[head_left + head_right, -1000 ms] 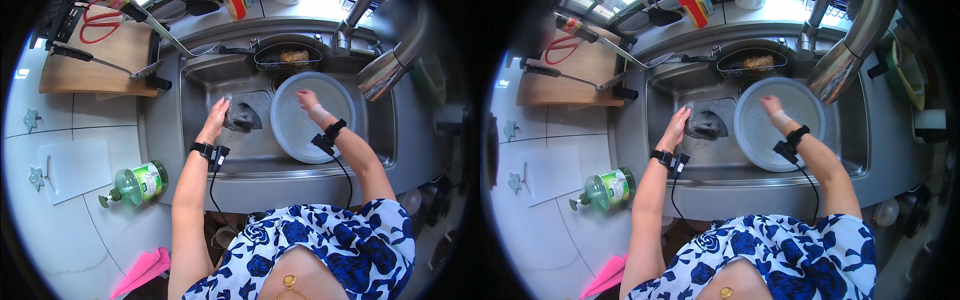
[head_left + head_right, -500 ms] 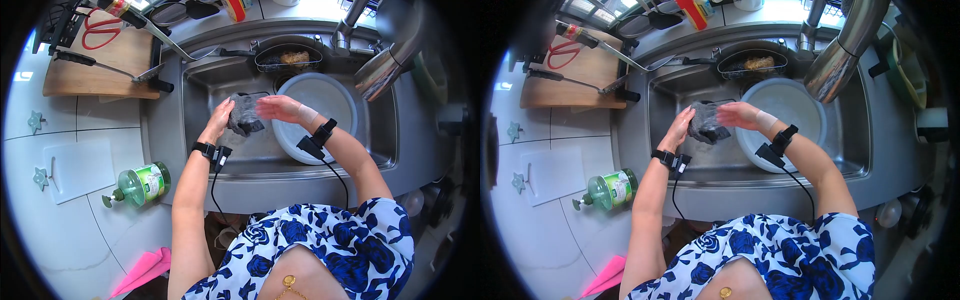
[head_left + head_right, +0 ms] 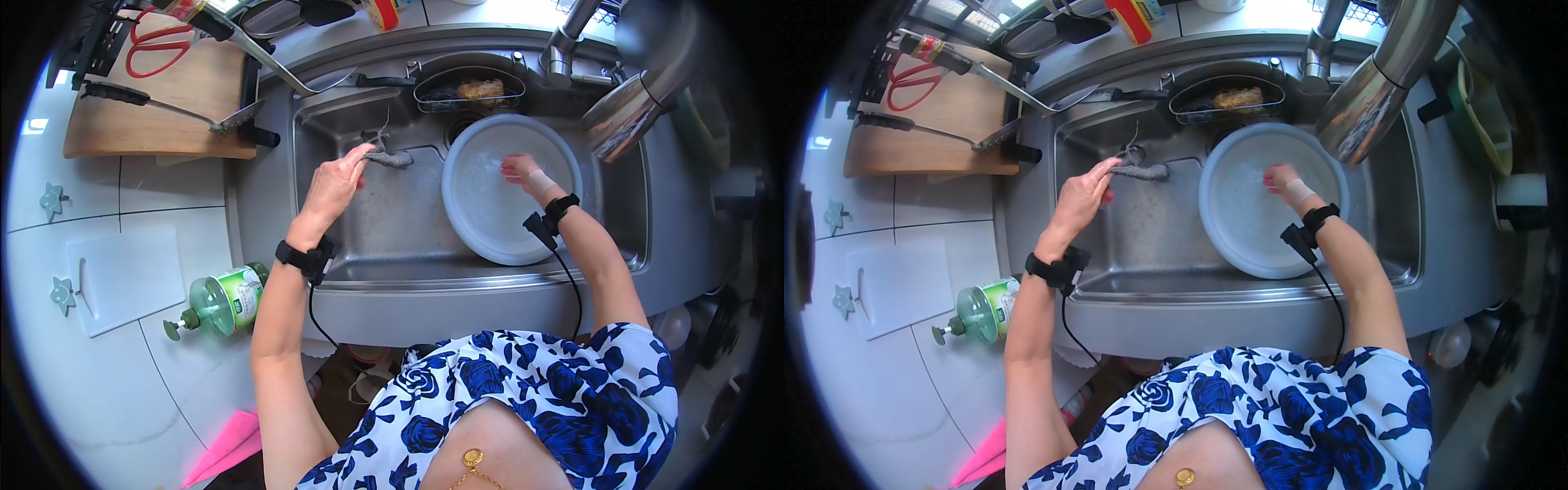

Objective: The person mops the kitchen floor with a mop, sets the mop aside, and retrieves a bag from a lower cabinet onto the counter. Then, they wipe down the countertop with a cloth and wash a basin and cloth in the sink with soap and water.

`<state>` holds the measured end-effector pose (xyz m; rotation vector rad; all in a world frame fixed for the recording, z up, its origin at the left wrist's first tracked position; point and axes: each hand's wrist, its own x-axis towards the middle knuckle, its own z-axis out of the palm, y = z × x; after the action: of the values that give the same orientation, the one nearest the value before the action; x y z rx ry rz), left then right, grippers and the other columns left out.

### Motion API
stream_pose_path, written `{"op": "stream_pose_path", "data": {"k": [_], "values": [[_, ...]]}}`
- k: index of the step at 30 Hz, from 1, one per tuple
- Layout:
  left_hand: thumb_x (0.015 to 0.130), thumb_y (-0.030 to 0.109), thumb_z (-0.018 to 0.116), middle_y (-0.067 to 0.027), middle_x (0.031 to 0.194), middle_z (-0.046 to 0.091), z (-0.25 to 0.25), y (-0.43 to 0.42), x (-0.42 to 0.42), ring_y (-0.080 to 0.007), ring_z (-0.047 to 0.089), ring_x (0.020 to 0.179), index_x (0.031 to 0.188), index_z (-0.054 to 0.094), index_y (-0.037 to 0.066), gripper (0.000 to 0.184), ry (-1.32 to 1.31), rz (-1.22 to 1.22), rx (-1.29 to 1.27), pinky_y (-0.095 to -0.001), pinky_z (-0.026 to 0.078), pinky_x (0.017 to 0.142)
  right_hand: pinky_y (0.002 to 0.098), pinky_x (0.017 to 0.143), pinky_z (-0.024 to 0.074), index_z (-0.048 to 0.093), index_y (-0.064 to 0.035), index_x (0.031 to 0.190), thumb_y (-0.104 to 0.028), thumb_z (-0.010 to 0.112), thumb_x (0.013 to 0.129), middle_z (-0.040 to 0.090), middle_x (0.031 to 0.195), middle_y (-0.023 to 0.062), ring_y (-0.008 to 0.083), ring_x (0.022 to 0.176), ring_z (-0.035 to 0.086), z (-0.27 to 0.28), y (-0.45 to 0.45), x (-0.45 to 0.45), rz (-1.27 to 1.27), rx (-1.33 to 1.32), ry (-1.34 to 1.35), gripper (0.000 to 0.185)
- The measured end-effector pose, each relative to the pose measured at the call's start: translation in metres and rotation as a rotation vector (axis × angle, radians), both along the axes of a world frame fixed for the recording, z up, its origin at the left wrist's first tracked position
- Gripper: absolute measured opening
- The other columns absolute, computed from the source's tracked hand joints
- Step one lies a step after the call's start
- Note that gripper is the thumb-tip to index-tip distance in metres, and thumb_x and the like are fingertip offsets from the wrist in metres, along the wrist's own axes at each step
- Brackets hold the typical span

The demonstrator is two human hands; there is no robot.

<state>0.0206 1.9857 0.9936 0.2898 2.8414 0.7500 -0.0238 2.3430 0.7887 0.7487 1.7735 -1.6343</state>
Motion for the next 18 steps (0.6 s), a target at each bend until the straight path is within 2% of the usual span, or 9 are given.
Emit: {"op": "stream_pose_path", "data": {"k": [2,5,6,7,9,12,14,17,18], "values": [[0.086,0.014,0.046,-0.0148,0.107,0.056,-0.029,-0.006,0.002,-0.0237,0.054,0.100,0.109,0.054,0.008,0.025,0.116,-0.066,0.061,-0.0306,0.045,0.079,0.0330,0.072,0.0447,0.051,-0.0044,0.103,-0.020,0.055,0.080,0.055,0.092,0.0065,0.0178,0.085,0.054,-0.001,-0.001,0.002,0.016,-0.002,-0.012,0.028],[0.085,0.013,0.048,-0.0117,0.109,0.057,-0.072,-0.015,-0.002,-0.0202,0.052,0.105,0.109,0.054,0.004,0.027,0.052,0.037,0.217,-0.0289,0.043,0.084,0.0333,0.071,0.0447,0.052,-0.0044,0.102,-0.022,0.054,0.080,0.056,0.089,0.0061,0.0176,0.081,0.054,-0.010,-0.001,0.004,0.002,0.011,-0.001,0.028],[0.082,0.010,0.051,-0.0075,0.107,0.057,-0.087,-0.017,-0.005,-0.0164,0.052,0.102,0.112,0.051,0.002,0.031,-0.150,0.211,0.557,-0.0279,0.044,0.081,0.0335,0.069,0.0447,0.052,-0.0044,0.101,-0.023,0.054,0.080,0.056,0.088,0.0059,0.0176,0.079,0.054,-0.012,0.002,0.006,-0.020,0.005,0.018,0.028],[0.081,0.009,0.051,-0.0065,0.106,0.056,-0.087,-0.014,-0.006,-0.0151,0.052,0.098,0.113,0.050,0.002,0.033,-0.200,0.328,0.683,-0.0268,0.044,0.079,0.0337,0.068,0.0447,0.053,-0.0043,0.100,-0.024,0.054,0.081,0.056,0.086,0.0057,0.0176,0.077,0.054,-0.015,0.005,0.007,-0.039,-0.002,0.036,0.028],[0.079,0.006,0.052,-0.0045,0.103,0.054,-0.084,-0.004,-0.005,-0.0123,0.052,0.092,0.116,0.048,0.003,0.038,-0.294,0.573,0.928,-0.0246,0.044,0.076,0.0344,0.065,0.0447,0.054,-0.0043,0.099,-0.026,0.053,0.081,0.056,0.083,0.0061,0.0178,0.074,0.054,-0.029,0.020,0.003,-0.172,0.131,0.029,0.028],[0.073,-0.002,0.049,-0.0077,0.110,0.050,-0.092,-0.006,-0.005,-0.0140,0.053,0.091,0.117,0.048,0.003,0.044,-0.243,0.611,0.967,-0.0273,0.046,0.075,0.0354,0.060,0.0450,0.054,-0.0034,0.095,-0.029,0.052,0.081,0.056,0.080,0.0075,0.0187,0.071,0.055,-0.109,0.070,-0.009,-0.228,0.441,0.048,0.029],[0.071,-0.006,0.044,-0.0083,0.115,0.048,-0.091,-0.008,-0.005,-0.0134,0.053,0.092,0.119,0.046,0.002,0.049,-0.283,0.541,0.988,-0.0264,0.045,0.074,0.0353,0.060,0.0473,0.054,-0.0014,0.089,-0.028,0.052,0.082,0.057,0.081,0.0106,0.0210,0.072,0.056,-0.113,0.066,-0.011,-0.167,0.689,0.008,0.027],[0.066,-0.010,0.038,-0.0092,0.119,0.045,-0.097,-0.013,-0.005,-0.0112,0.053,0.089,0.123,0.044,0.003,0.058,-0.287,0.437,0.963,-0.0240,0.045,0.072,0.0341,0.068,0.0497,0.053,0.0001,0.088,-0.023,0.051,0.084,0.058,0.084,0.0119,0.0232,0.077,0.058,-0.078,0.019,0.004,-0.362,-0.389,-0.249,0.024],[0.064,-0.011,0.037,-0.0096,0.121,0.045,-0.099,-0.013,-0.008,-0.0103,0.053,0.088,0.124,0.043,0.003,0.061,-0.275,0.403,0.949,-0.0231,0.045,0.071,0.0340,0.072,0.0496,0.053,0.0002,0.089,-0.021,0.051,0.085,0.058,0.085,0.0123,0.0237,0.080,0.058,-0.049,-0.006,0.003,-0.275,-0.532,-0.228,0.022]]}}
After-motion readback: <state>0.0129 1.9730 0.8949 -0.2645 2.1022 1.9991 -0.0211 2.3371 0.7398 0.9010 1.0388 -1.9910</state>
